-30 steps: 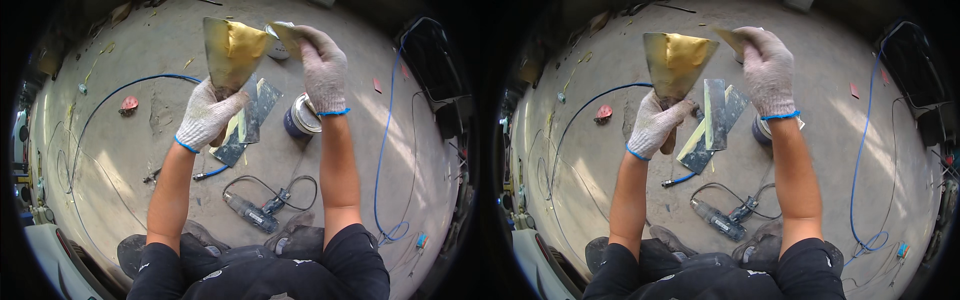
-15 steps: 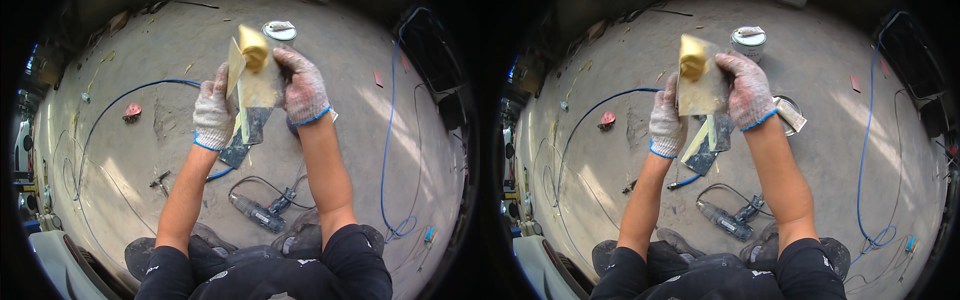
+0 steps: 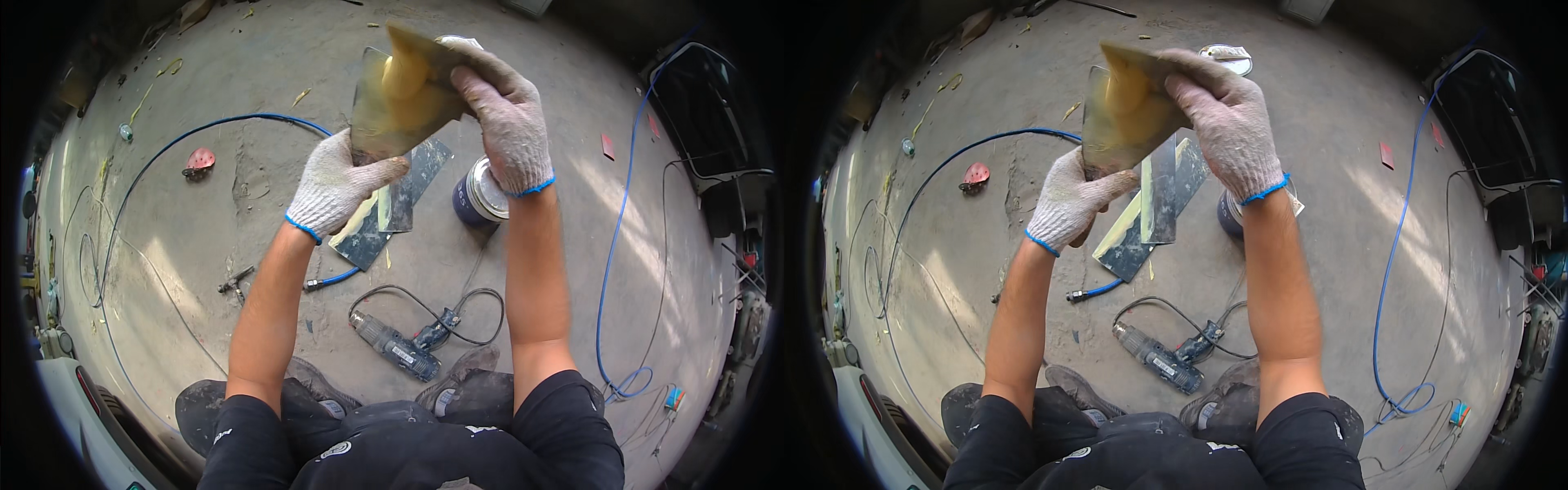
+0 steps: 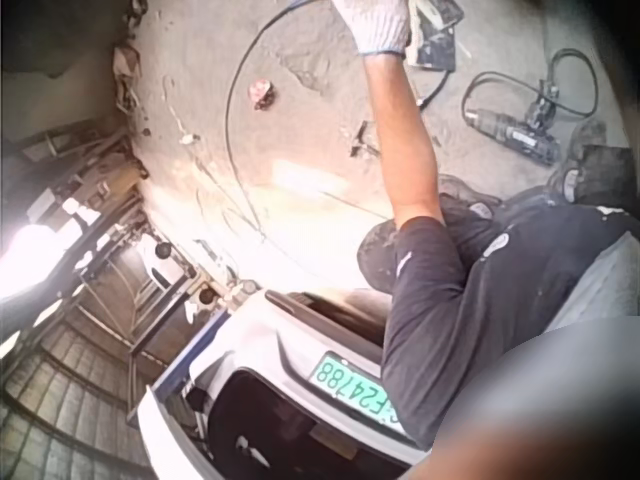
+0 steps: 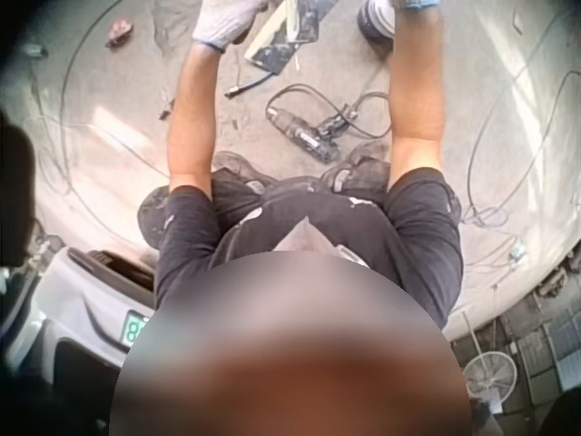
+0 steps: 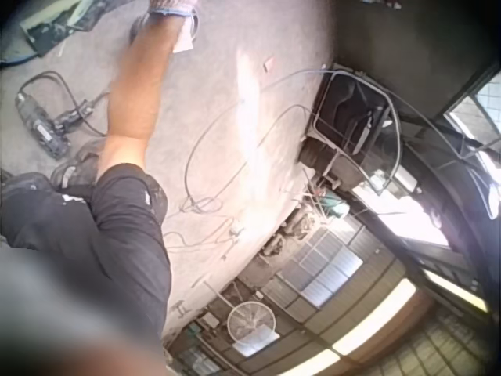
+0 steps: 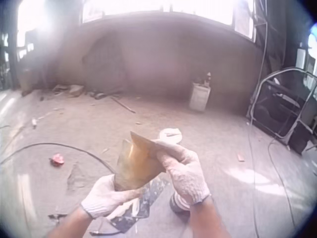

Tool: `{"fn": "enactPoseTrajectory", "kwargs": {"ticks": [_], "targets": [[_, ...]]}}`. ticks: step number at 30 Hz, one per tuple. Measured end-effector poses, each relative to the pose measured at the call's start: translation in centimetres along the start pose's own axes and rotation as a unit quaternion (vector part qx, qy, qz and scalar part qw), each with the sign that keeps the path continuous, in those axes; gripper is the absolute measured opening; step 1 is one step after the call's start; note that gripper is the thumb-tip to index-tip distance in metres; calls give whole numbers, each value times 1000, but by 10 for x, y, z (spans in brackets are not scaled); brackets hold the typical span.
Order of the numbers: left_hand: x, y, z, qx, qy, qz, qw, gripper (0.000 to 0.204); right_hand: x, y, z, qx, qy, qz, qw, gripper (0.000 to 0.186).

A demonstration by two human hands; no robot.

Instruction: The person applies yellow body filler to a car bumper using a spreader, then smooths and levels the filler with a metal block. The work is performed in a workshop with tools and hoses visible on the floor.

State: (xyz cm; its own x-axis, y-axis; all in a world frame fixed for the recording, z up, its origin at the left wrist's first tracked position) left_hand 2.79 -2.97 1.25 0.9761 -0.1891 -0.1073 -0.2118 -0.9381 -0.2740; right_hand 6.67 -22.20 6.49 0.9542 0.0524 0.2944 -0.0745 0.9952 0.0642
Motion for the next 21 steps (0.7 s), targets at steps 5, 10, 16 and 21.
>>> {"fn": "enactPoseTrajectory", "kwargs": {"ticks": [5, 10, 16, 21], "targets": [[2, -6, 6, -49, 42, -54, 996, 34, 2, -10, 5, -284, -120, 28, 951, 25], [0, 2, -5, -121, 50, -37, 991, 39, -28, 35, 38, -338, -390, -40, 856, 29], [-3, 3, -10, -56, 18, -22, 998, 40, -22, 25, 39, -300, -353, -67, 883, 30], [-2, 1, -8, -29, 31, -31, 999, 39, -31, 39, 42, -341, -327, -10, 881, 34]]}}
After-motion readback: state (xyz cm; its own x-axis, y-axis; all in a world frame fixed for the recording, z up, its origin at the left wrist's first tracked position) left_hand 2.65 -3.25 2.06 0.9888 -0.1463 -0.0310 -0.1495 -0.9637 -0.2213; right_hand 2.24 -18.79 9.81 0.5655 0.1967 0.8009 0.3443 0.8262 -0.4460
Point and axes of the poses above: each hand's wrist, its own x-axis towards the middle knuckle, its own y-axis out of the palm, z = x × y, the point moved 6 cm from there along x, towards the middle knuckle, and after that the axes turned 1 degree about y, right-handed, at the moved point
